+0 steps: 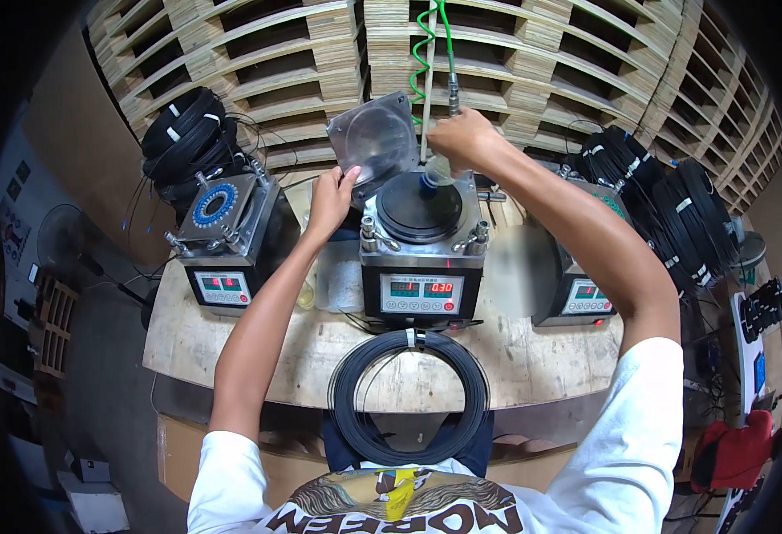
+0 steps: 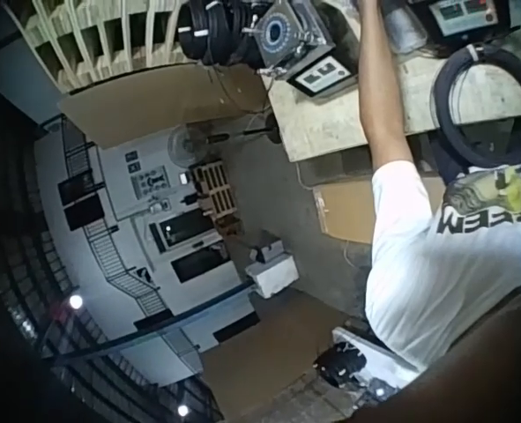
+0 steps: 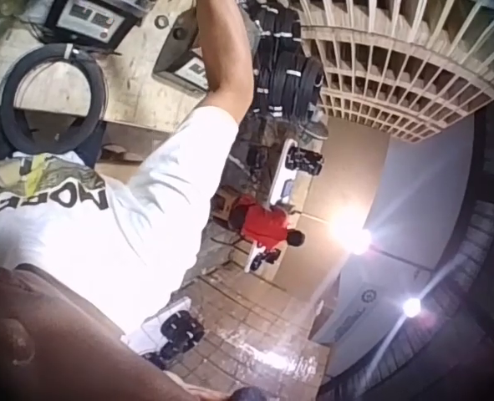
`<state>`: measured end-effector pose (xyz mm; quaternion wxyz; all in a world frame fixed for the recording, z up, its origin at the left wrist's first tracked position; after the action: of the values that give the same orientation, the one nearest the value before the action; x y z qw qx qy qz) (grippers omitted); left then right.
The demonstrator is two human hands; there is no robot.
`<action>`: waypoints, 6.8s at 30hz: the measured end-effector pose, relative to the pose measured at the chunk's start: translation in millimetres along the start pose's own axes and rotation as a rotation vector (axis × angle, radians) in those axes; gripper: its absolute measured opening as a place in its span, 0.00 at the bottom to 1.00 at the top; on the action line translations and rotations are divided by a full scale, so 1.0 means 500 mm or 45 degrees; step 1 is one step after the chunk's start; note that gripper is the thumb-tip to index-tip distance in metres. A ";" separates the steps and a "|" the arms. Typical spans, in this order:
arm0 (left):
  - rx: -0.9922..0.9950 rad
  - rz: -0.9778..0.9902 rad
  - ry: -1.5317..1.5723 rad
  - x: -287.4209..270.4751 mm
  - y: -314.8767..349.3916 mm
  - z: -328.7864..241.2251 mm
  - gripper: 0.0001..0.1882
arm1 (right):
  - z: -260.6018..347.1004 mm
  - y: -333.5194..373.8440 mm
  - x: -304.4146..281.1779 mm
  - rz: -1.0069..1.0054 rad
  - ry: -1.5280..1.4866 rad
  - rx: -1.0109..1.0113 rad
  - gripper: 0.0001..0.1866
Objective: Connecting fiber-optic cable connectors to a circular testing fixture at a workbench.
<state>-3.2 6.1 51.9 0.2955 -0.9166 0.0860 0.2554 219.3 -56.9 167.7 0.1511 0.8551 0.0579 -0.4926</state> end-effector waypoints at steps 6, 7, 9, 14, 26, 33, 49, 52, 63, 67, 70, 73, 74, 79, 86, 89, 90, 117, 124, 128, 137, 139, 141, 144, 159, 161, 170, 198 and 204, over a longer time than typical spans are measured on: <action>0.030 -0.008 -0.036 0.015 -0.014 0.002 0.24 | -0.051 0.121 0.116 0.013 -0.783 0.040 0.37; 0.002 0.017 -0.028 0.022 -0.020 0.001 0.25 | -0.064 0.143 0.155 -0.126 -1.101 -0.008 0.38; 0.051 -0.006 -0.062 0.013 -0.031 0.057 0.27 | -0.050 0.170 0.195 -0.240 -1.438 0.045 0.39; 0.033 -0.003 0.043 0.010 -0.030 0.062 0.27 | 0.018 0.271 0.371 -0.915 -2.109 0.414 0.37; -0.065 0.163 0.122 0.031 -0.032 0.052 0.26 | 0.207 0.320 0.708 -0.985 -1.928 0.968 0.39; 0.057 0.022 0.096 0.020 -0.025 0.040 0.26 | 0.143 0.304 0.577 -1.199 -1.860 0.842 0.43; 0.087 0.167 0.112 0.033 -0.025 0.043 0.18 | 0.009 -0.251 -0.083 -0.599 -1.445 0.579 0.34; 0.012 0.234 0.071 0.020 -0.021 0.012 0.17 | -0.010 -0.235 -0.051 -0.573 -1.566 0.514 0.28; -0.056 0.513 0.297 -0.021 0.002 -0.173 0.47 | -0.031 0.115 0.090 -0.786 -2.691 0.155 0.32; -0.374 0.626 0.694 -0.021 -0.033 -0.124 0.51 | -0.022 0.127 0.181 -0.848 -2.769 0.083 0.36; -0.253 0.556 0.679 0.008 -0.044 -0.075 0.43 | -0.004 0.086 0.261 -0.779 -2.860 0.033 0.34; -0.251 0.464 0.713 0.025 -0.020 -0.044 0.35 | 0.008 0.076 0.285 -0.737 -2.767 0.033 0.33; -0.240 0.448 0.671 0.027 -0.015 -0.042 0.35 | 0.011 0.079 0.291 -0.687 -2.673 0.070 0.33; -0.251 0.518 0.562 0.035 -0.011 -0.037 0.34 | 0.023 0.096 0.308 -0.616 -2.494 0.265 0.31; -0.413 0.687 0.526 0.042 -0.022 -0.027 0.36 | 0.021 0.085 0.343 -0.567 -2.362 0.338 0.30; -0.528 0.775 0.517 0.041 -0.009 -0.018 0.34 | 0.031 0.092 0.334 -0.403 -2.304 0.292 0.32; -0.563 0.792 0.512 0.041 -0.003 -0.010 0.33 | 0.039 0.089 0.333 -0.401 -2.283 0.333 0.32; 0.007 0.483 -0.523 0.059 0.542 -0.036 0.29 | 0.438 0.369 0.641 -0.759 -1.987 0.822 0.21; 0.012 0.743 -0.697 0.098 0.538 -0.014 0.35 | 0.418 0.386 0.425 -1.040 -1.352 0.642 0.19; 0.178 0.777 -0.693 0.091 0.549 -0.018 0.31 | 0.407 0.393 0.387 -0.855 -1.214 0.570 0.15; 0.197 0.916 -0.680 0.144 0.540 0.006 0.24 | 0.513 0.253 0.385 -0.138 -0.738 0.124 0.15; 0.238 0.872 -0.628 0.139 0.548 0.009 0.22 | 0.518 0.251 0.390 -0.224 -0.688 0.117 0.10; 0.284 0.819 -0.555 0.128 0.559 0.008 0.19 | 0.518 0.264 0.395 -0.299 -0.749 0.154 0.06; 0.369 0.806 -0.525 0.121 0.577 0.001 0.18 | 0.534 0.303 0.422 -0.651 -0.700 0.085 0.09; 0.203 0.870 -0.487 0.025 0.626 -0.080 0.24 | 0.569 0.397 0.386 -0.494 -1.023 0.103 0.16; 0.192 0.771 -0.522 -0.034 0.622 -0.124 0.26 | 0.566 0.403 0.329 -0.527 -0.860 0.079 0.18; 0.262 0.342 -0.788 -0.396 0.539 -0.341 0.31 | 0.518 0.424 -0.080 -1.085 -0.643 -0.247 0.19; 0.235 0.529 -0.334 -0.757 -0.037 0.221 0.31 | 0.506 -0.375 -0.358 -1.054 -1.567 0.199 0.08; 0.217 0.612 -0.261 -0.687 -0.029 0.308 0.30 | 0.518 -0.395 -0.306 -0.959 -1.525 0.311 0.08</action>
<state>-356.8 110.5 130.4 0.3095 -0.8111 0.2919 0.4014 -121.1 56.0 138.1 -0.1202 0.3707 0.2006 -0.8988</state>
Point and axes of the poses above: each hand's wrist, its own y-axis away from the middle knuckle, its own x-axis out of the palm, z = x × y, the point moved 4 cm from there along -y, towards the middle knuckle, and after that the axes turned 5 degrees about z, right-handed, at the moved point
